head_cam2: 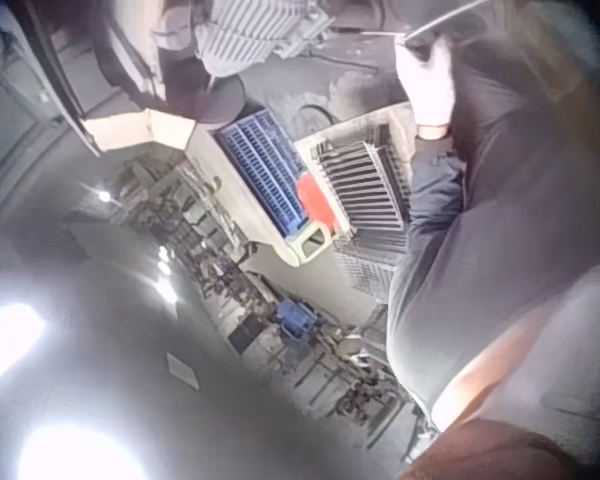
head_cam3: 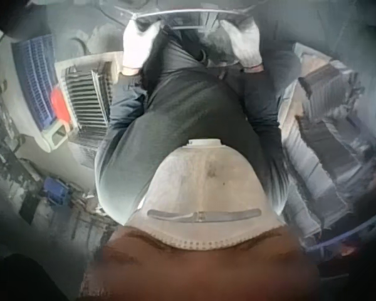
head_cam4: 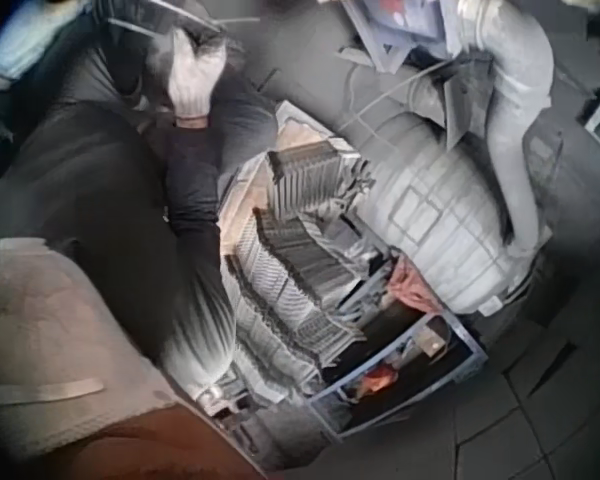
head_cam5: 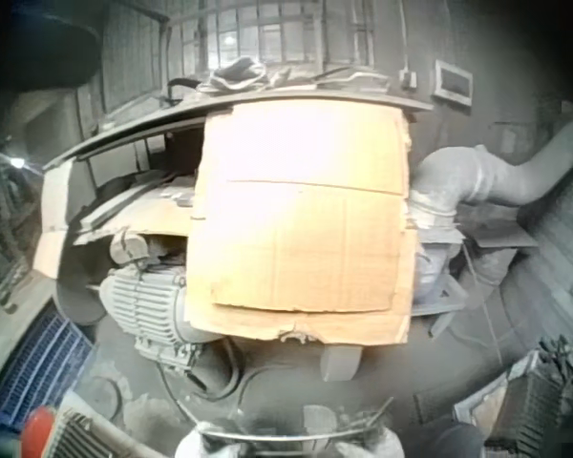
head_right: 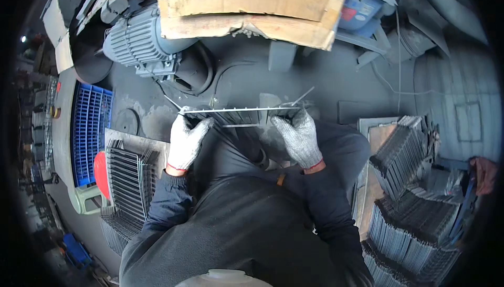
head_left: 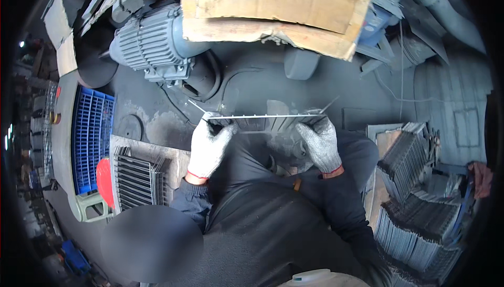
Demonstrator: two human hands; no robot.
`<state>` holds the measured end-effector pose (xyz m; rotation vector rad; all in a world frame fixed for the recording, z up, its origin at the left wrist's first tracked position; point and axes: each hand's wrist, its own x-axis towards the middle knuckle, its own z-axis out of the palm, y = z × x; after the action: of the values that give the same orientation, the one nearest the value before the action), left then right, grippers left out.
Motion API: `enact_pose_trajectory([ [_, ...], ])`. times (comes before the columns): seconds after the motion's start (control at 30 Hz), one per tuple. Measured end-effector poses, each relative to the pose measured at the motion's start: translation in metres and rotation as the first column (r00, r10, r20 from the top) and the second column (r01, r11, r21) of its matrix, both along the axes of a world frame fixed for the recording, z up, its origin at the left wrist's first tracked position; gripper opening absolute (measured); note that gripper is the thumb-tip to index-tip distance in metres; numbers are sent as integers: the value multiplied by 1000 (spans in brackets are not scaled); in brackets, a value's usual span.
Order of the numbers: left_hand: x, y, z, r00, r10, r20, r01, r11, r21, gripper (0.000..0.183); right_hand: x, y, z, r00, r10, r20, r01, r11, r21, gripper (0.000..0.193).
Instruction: Inspecting and sorting metal wire racks on the floor of a fabrication facility.
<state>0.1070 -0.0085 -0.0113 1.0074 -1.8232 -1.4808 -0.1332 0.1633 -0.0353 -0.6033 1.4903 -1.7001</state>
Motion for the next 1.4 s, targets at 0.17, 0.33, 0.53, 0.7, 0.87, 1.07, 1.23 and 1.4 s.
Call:
enact_pose_trajectory([
  [0.17,-29,5,-3,995,-23,-101,23,1000,-6,18,-13,20,4,989,-133,-62,129,990,-64,24],
  [0.33,-62,3,-22,995,-91,43,96,987,-131,23,-43,19,-34,970,-241,-27,237,964,-118,24],
  [0.53,-132,-12,-87,950,-235,203,252,966,-58,34,-97,14,-80,893,-448,52,448,894,-2,20],
  [0.7,-119,-28,-87,950,-223,218,218,975,44,34,-90,-12,-54,938,-331,101,316,939,137,22],
  [0.87,-64,-55,-74,990,-99,103,77,978,196,23,-52,-57,-84,981,-166,-102,184,963,197,23],
  [1.07,-31,-43,-20,999,2,46,2,997,-75,14,-5,-27,-18,937,-269,-222,302,944,131,26],
  [1.23,-55,-3,52,948,-213,238,319,622,-715,19,12,-7,54,586,-521,-620,491,838,-239,24],
  [1.4,-75,30,54,994,26,-101,-97,593,-799,63,9,21,29,826,33,-562,15,997,81,29],
])
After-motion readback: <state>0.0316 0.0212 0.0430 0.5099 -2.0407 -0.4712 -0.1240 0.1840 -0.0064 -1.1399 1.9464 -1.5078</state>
